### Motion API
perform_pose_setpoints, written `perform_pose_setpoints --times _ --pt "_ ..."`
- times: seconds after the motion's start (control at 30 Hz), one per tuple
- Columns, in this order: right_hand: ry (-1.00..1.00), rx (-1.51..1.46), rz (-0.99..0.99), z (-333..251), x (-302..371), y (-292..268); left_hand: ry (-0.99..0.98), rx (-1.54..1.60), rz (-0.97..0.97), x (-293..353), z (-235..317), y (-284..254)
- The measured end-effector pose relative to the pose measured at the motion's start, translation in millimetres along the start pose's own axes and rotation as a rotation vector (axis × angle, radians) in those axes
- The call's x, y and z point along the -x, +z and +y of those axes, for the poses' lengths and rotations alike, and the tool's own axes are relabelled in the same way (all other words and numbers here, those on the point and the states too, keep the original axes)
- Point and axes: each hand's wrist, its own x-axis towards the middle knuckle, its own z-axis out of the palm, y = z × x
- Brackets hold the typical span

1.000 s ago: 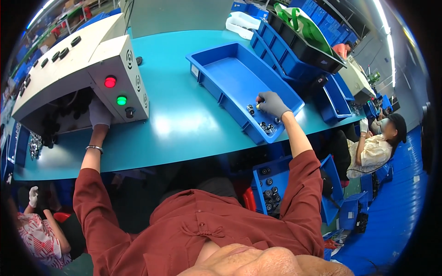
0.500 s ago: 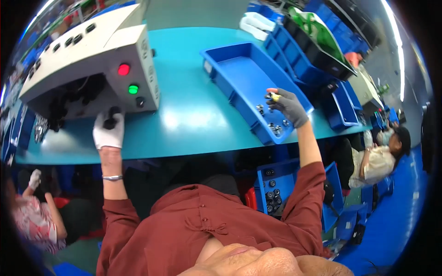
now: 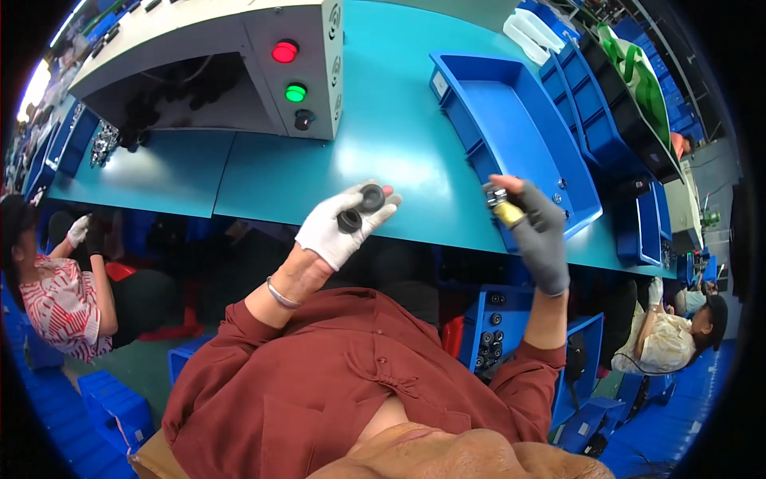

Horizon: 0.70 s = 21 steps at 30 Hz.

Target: Assemble small circular parts by inserting yellow components into black rings on a factory assembly line.

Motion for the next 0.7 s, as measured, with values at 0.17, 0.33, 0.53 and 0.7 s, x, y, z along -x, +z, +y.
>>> perform_pose_setpoints --times 0.17,0.33,0.53,0.7 --pt "0.117 -0.182 -0.104 21.2 7.9 44.8 -0.024 -0.135 -0.004 -6.1 -21.9 0.5" --pt "0.167 -0.286 -0.021 40.7 5.3 73.5 0.215 -1.595 -0.22 -11.5 -28.1 11.2" --pt "0.225 -0.443 0.037 51.4 7.2 79.6 0.065 -0.52 -0.135 -19.2 -36.6 2.0" --pt "0.209 -0.546 0.093 51.9 8.2 83.9 0.233 -1.016 -0.1 -14.5 -36.9 16.6"
